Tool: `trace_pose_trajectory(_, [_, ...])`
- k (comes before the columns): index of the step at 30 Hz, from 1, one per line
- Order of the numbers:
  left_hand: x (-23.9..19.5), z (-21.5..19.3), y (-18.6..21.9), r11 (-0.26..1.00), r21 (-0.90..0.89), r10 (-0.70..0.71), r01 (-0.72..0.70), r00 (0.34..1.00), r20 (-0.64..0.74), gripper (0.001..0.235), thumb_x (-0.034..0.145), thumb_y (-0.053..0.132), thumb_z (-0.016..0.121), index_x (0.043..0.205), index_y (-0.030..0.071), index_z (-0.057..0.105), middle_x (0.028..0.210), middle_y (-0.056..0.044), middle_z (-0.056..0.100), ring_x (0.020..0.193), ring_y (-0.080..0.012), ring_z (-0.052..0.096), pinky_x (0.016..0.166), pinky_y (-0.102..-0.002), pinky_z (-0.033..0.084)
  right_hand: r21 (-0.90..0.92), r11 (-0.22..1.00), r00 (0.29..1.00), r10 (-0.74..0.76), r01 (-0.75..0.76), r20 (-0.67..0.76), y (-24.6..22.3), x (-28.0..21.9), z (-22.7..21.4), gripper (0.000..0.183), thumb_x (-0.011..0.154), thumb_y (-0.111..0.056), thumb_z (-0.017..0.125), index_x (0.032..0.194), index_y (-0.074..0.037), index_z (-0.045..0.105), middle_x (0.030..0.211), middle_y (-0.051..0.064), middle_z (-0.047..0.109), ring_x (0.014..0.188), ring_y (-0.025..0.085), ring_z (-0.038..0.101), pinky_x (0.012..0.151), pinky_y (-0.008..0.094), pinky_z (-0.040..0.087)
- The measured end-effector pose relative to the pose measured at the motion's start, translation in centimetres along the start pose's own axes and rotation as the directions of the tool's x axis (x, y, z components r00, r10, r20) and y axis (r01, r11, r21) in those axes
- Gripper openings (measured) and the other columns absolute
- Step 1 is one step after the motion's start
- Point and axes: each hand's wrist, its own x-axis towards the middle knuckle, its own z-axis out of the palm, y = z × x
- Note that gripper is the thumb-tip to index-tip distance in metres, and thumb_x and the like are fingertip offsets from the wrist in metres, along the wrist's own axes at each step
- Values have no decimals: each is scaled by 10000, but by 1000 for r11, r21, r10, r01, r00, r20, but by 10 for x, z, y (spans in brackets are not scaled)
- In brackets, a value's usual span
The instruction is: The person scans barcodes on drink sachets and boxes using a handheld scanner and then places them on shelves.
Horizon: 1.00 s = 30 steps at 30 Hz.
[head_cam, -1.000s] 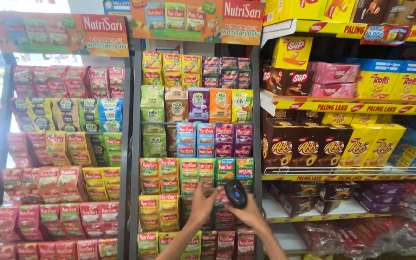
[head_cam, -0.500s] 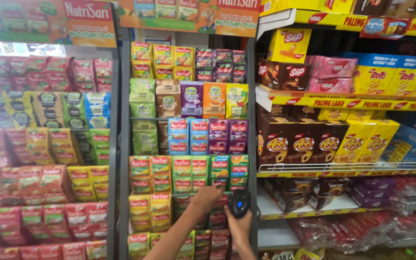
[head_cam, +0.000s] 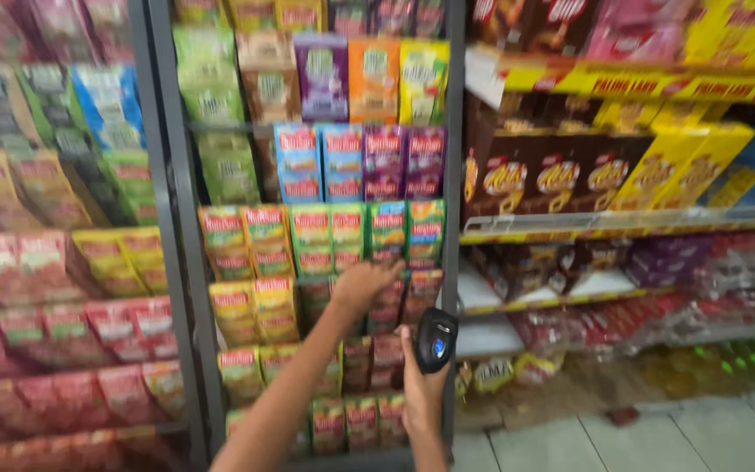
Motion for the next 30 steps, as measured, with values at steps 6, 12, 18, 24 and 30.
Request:
trace_pose_trajectory(6, [-12, -26, 24, 987, 161, 24, -11, 997, -78, 896, 746, 215, 808, 1520, 124, 368, 1386, -132, 554, 1266, -312, 584, 1027, -549, 437, -88, 975, 978, 206, -203, 21, -19, -124, -47, 392, 845, -112, 786, 1200, -65, 629, 896, -17, 664, 781, 112, 623, 727, 313, 511])
trace_pose_trajectory(12, [-129, -99, 72, 996, -39, 73, -78, 989, -129, 833, 817, 245, 753, 1553, 146, 377, 1479, -154, 502, 1346, -334, 481, 1099, -513, 379, -135, 944, 944, 315, -301, 101, -32, -170, -95, 172, 956, -200, 713, 1033, -67, 636, 798, 10, 623, 726, 127, 611, 713, 311, 491])
trace_pose_trajectory(18, [-297, -211, 87, 991, -129, -35, 45, 997, 74, 530, 860, 207, 748, 1346, 81, 579, 1273, -158, 596, 1221, -346, 555, 1038, -498, 428, 43, 859, 793, 450, -510, 411, -62, -196, -115, 336, 1088, -345, 605, 916, -61, 550, 745, 42, 537, 654, 160, 521, 677, 347, 456])
trace_pose_trajectory(24, [-440, -280, 78, 795, -402, -493, 454, 870, 7, 127, 919, 80, 709, 1014, 43, 633, 951, -94, 684, 917, -261, 702, 849, -408, 552, -59, 923, 537, 273, -381, 798, -112, -275, -71, 234, 1117, -288, 599, 1031, -95, 499, 847, 60, 574, 809, 222, 580, 847, 396, 496])
trace_pose_trajectory(30, [-515, -216, 65, 678, -188, -458, 711, 609, 647, 302, 857, 275, 751, 1078, 83, 677, 888, -115, 726, 922, -330, 703, 788, -451, 554, -17, 914, 39, 1, 406, 999, -143, -351, -6, 227, 852, -162, 724, 988, -44, 585, 1056, 136, 696, 1099, 322, 648, 1070, 539, 359])
